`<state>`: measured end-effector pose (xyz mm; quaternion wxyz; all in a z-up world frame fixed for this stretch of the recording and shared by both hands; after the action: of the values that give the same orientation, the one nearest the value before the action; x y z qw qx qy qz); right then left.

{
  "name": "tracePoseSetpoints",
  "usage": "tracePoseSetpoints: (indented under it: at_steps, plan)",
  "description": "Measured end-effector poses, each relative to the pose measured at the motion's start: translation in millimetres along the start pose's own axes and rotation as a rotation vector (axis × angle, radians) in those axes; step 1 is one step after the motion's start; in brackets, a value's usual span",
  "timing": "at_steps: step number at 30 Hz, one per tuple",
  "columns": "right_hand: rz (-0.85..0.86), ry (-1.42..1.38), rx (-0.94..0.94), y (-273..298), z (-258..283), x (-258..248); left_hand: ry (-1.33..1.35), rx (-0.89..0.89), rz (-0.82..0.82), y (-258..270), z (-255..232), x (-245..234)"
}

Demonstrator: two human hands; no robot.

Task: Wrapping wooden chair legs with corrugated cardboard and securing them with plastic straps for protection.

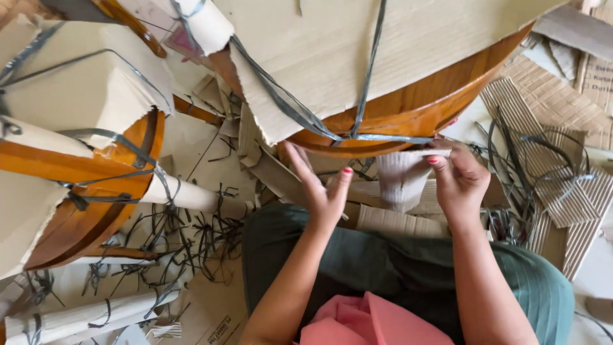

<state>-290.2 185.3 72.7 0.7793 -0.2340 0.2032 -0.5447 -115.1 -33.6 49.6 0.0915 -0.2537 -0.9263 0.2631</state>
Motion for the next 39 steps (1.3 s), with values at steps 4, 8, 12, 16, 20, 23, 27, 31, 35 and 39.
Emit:
tracePoseSetpoints:
  at_steps: [4,8,12,16,20,23,27,31,35,39]
  plan:
    - [0.001,0.182,-0.037,9,-14,-8,-0.169,-0.084,0.228,46,48,35]
    - [0.005,0.228,0.027,17,-12,-6,-0.24,-0.088,0.413,59,63,71]
    - [-0.014,0.351,0.018,48,-29,-7,-0.212,-0.091,0.42,50,65,81]
    - [0.073,0.419,0.077,75,-40,24,-0.207,-0.125,0.406,50,95,81]
    - [0.245,0.538,0.428,121,-123,54,-0.187,-0.12,0.392,48,103,77]
    - [0.24,0.61,0.603,137,-161,51,-0.24,-0.057,0.387,36,82,77]
    - [0.18,0.693,0.584,135,-169,48,-0.198,0.011,0.355,26,69,76]
    - [0.141,0.703,0.522,143,-188,43,-0.22,0.011,0.335,28,77,76]
    - [0.133,0.666,0.54,136,-188,43,-0.123,-0.074,0.368,29,82,78]
    - [0.228,0.501,0.759,123,-162,47,-0.239,-0.216,0.524,50,94,82]
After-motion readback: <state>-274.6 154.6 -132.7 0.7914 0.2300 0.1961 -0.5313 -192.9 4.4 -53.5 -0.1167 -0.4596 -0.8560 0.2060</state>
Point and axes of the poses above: each hand's wrist, its own y-axis away from the middle knuckle, its own x-axis out of the palm, z = x × y, the point moved 10 cm from there along -y, towards the middle knuckle, and after that the axes turned 2 degrees about -z, right-handed, at the moved point
